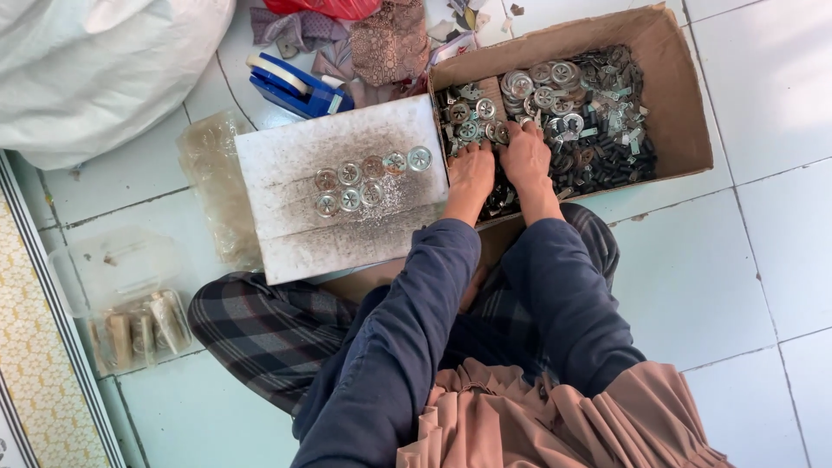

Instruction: Sorting small metal components from a box onto a foam pad and then placing them into a small plastic bag.

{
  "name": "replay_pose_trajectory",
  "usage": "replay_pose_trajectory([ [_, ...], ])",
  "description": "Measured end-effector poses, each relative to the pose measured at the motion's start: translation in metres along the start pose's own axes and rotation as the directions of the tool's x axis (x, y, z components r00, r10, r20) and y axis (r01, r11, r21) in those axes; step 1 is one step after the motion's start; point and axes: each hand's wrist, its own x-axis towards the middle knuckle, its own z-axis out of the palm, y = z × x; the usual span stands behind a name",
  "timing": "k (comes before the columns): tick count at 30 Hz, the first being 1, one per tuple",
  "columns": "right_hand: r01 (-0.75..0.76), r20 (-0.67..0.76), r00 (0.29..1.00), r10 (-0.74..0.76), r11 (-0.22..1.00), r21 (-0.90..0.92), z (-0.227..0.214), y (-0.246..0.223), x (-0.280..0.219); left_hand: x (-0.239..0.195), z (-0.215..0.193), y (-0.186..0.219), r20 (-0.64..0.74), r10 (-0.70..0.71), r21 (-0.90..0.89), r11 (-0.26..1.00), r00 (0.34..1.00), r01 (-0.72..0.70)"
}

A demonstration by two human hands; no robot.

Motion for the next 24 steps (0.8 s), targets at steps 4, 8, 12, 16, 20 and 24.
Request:
replay_pose_trajectory([
  [4, 0.044, -0.02, 0.999, -0.044, 0.999, -0.004, 0.011, 0.006, 0.001, -0.005, -0.01, 0.0, -0.01, -0.005, -0.103, 0.995, 1.0, 0.004],
  [8, 0.117, -0.063, 0.991, -0.116, 0.993, 0.024, 0.027, 0.012, -0.004, -0.005, -0.007, 0.0, -0.064, 0.012, -0.179, 0.984, 0.998, -0.023],
  [12, 0.178, -0.278, 0.955, -0.107, 0.953, 0.246, 0.011, 0.004, -0.014, -0.02, -0.024, 0.007, -0.294, 0.033, -0.33, 0.934, 0.955, -0.134],
  [16, 0.311, -0.425, 0.901, -0.089, 0.815, 0.489, -0.024, -0.025, -0.042, -0.072, -0.069, 0.012, -0.481, 0.039, -0.438, 0.855, 0.876, -0.279],
  [20, 0.396, -0.459, 0.885, -0.081, 0.652, 0.647, -0.052, -0.091, -0.081, -0.136, -0.113, -0.019, -0.765, -0.044, -0.421, 0.789, 0.642, -0.448],
  [24, 0.497, -0.421, 0.863, -0.28, 0.622, 0.605, -0.036, -0.152, -0.106, -0.195, -0.123, -0.078, -0.737, -0.193, -0.324, 0.942, 0.648, -0.087],
])
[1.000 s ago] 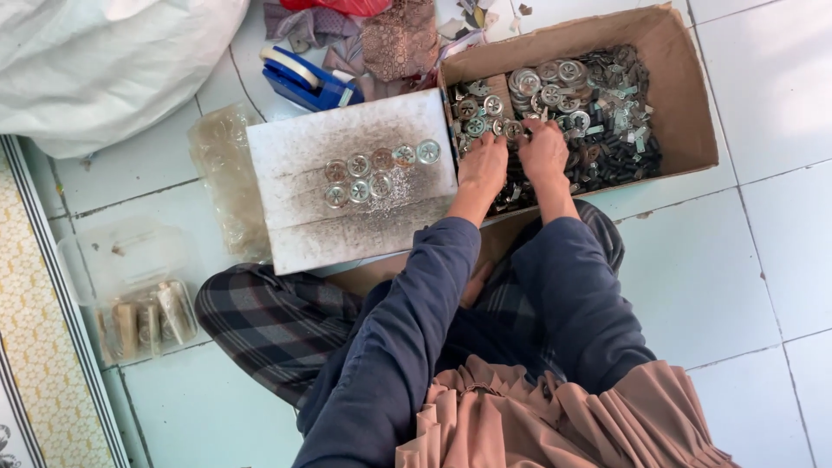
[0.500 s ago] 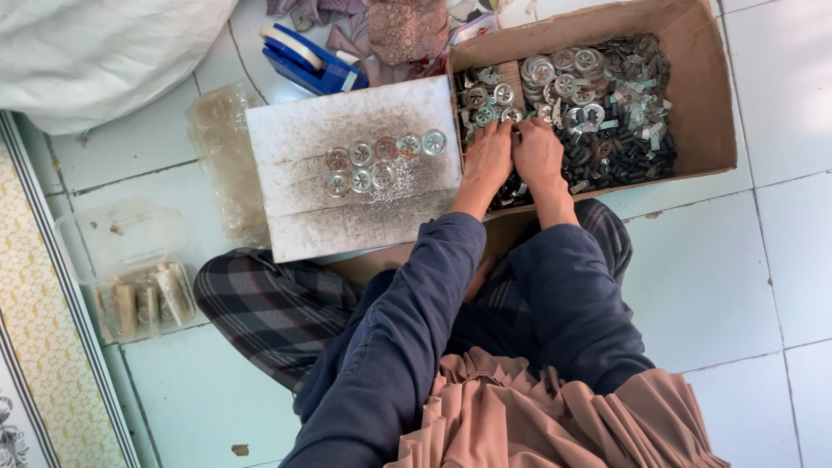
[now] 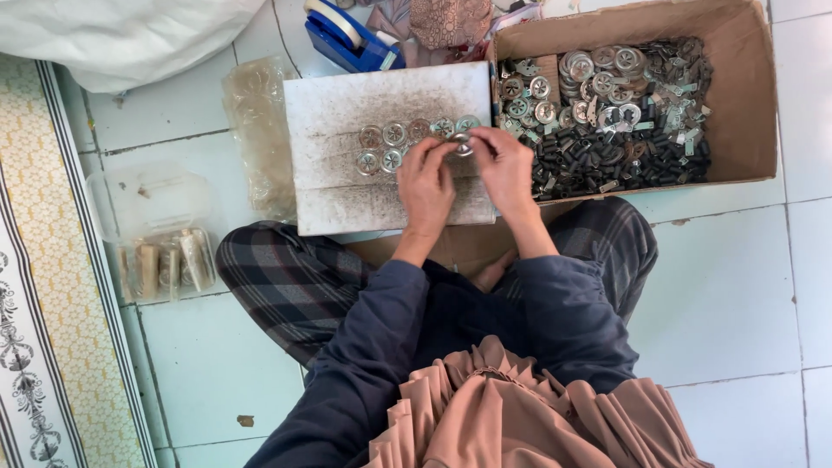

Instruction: Sorting small metal components from a box onto a foam pad and then placing them into a small plastic bag.

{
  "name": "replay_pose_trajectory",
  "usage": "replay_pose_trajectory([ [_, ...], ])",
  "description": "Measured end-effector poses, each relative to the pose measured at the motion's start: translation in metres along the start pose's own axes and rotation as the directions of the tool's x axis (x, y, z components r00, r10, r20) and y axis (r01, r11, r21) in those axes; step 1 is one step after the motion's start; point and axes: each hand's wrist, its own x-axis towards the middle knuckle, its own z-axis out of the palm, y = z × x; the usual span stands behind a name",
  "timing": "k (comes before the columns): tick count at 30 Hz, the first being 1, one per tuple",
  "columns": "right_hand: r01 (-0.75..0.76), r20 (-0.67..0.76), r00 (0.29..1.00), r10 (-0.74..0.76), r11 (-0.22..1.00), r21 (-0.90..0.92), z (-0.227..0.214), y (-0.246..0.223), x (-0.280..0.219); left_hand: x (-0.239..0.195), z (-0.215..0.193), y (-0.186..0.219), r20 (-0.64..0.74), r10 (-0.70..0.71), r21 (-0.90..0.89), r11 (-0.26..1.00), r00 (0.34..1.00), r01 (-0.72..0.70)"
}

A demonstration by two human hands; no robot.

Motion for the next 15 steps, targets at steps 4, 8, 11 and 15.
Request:
replay_pose_trajectory([
  [4, -0.012, 0.093, 0.995, 0.02, 0.996, -0.085, 0.042, 0.029, -0.015, -0.01, -0.017, -0.041, -0.086, 0.071, 0.223, 0.974, 0.994, -0.05],
  [8, 0.005, 0.116, 0.993, 0.036, 0.941, -0.338, 0.054, 0.032, -0.02, -0.019, -0.011, -0.052, -0.081, 0.11, 0.266, 0.96, 0.991, -0.085],
  [11, 0.037, 0.082, 0.997, -0.008, 0.933, -0.358, 0.049, 0.026, -0.016, -0.02, -0.005, -0.047, -0.064, 0.13, 0.269, 0.957, 0.99, -0.108],
  [15, 0.062, -0.023, 0.997, -0.069, 0.971, -0.23, 0.019, 0.024, 0.004, -0.006, 0.007, -0.017, -0.034, 0.146, 0.161, 0.977, 0.989, -0.138],
])
